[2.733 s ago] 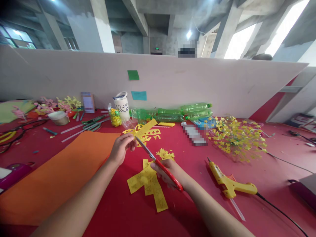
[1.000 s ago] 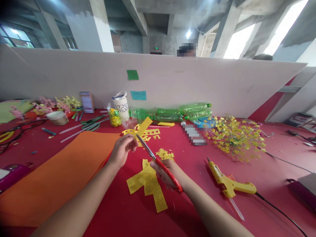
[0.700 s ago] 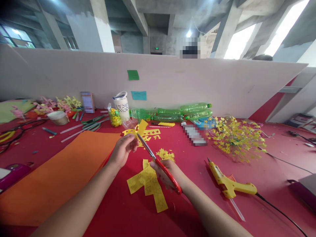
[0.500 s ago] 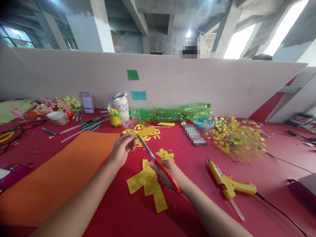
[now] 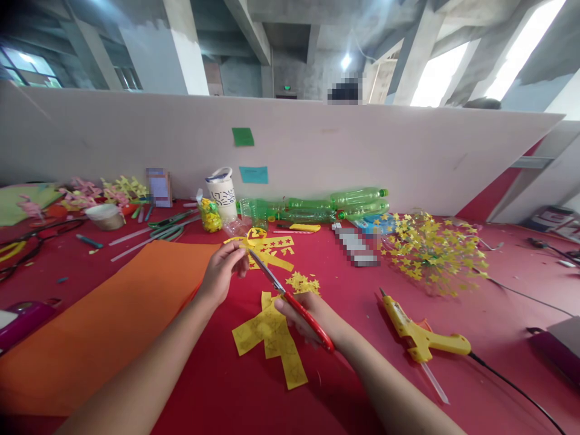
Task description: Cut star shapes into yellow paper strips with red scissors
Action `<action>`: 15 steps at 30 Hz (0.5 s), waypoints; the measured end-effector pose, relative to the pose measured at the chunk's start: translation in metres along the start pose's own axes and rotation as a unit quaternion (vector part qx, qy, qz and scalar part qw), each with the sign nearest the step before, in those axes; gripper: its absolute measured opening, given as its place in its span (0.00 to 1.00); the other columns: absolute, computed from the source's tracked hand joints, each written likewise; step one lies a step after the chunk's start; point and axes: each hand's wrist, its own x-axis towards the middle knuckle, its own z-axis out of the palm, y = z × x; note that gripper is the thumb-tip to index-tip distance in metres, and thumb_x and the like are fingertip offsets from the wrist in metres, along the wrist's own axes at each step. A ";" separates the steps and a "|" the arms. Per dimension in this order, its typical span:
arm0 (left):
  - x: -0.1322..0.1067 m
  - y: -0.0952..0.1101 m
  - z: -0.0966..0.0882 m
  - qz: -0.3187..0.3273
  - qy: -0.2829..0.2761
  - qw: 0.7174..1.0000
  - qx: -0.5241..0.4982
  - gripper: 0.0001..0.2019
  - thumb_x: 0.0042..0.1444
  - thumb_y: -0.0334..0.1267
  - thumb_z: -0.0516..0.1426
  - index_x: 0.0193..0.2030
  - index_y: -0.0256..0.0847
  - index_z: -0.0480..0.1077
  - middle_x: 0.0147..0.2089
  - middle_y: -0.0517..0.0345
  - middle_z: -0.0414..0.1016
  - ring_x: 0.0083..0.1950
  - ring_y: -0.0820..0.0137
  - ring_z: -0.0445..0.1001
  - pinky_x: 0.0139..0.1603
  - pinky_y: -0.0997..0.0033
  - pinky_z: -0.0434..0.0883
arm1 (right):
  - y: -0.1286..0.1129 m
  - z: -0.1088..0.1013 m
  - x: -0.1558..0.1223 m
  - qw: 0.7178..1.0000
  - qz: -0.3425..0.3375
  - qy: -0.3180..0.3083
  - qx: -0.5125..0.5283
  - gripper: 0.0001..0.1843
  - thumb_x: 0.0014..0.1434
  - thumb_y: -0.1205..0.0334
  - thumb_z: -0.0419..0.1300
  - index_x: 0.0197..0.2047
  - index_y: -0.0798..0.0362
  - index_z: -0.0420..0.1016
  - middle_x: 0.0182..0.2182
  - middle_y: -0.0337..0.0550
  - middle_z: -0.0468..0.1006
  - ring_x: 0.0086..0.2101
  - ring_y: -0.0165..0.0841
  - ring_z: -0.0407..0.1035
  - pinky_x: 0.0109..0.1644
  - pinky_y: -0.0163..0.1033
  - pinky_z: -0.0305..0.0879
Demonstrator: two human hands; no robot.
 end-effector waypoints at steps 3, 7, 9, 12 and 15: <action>0.000 0.000 -0.001 0.001 -0.007 1.000 0.006 0.09 0.55 0.42 0.55 0.28 0.40 0.66 0.21 0.64 0.68 0.19 0.77 0.64 0.20 0.76 0.60 | 0.000 -0.001 0.000 1.000 0.001 -0.005 -0.005 0.25 0.58 0.40 0.57 0.24 0.54 0.63 0.10 0.29 0.58 0.11 0.22 0.54 0.15 0.28 0.50; 0.001 0.000 -0.001 0.003 -0.015 1.000 0.005 0.09 0.55 0.41 0.55 0.28 0.40 0.66 0.21 0.64 0.68 0.19 0.77 0.64 0.21 0.77 0.60 | 0.000 -0.002 0.000 1.000 -0.003 -0.013 -0.008 0.25 0.58 0.41 0.56 0.25 0.55 0.64 0.10 0.29 0.59 0.11 0.22 0.54 0.16 0.28 0.51; 0.001 0.000 -0.001 0.004 -0.019 1.000 0.006 0.09 0.55 0.42 0.55 0.28 0.40 0.66 0.21 0.64 0.68 0.19 0.77 0.64 0.21 0.77 0.60 | 0.001 -0.002 0.000 1.000 -0.006 -0.015 -0.010 0.25 0.58 0.41 0.56 0.25 0.55 0.64 0.10 0.29 0.59 0.11 0.22 0.54 0.16 0.28 0.50; 0.000 0.000 -0.002 0.006 -0.021 1.000 0.013 0.09 0.55 0.42 0.55 0.28 0.40 0.66 0.21 0.64 0.68 0.19 0.77 0.64 0.21 0.77 0.60 | 0.000 -0.002 -0.001 1.000 -0.009 -0.013 -0.013 0.25 0.59 0.40 0.54 0.25 0.54 0.63 0.10 0.29 0.58 0.11 0.22 0.55 0.16 0.28 0.50; 0.001 0.000 -0.003 0.005 -0.026 0.999 0.018 0.09 0.55 0.42 0.55 0.28 0.40 0.66 0.20 0.64 0.68 0.19 0.77 0.64 0.21 0.76 0.60 | 0.000 -0.003 -0.001 1.000 -0.001 -0.010 -0.024 0.24 0.59 0.41 0.56 0.25 0.54 0.64 0.10 0.30 0.58 0.11 0.23 0.55 0.16 0.28 0.51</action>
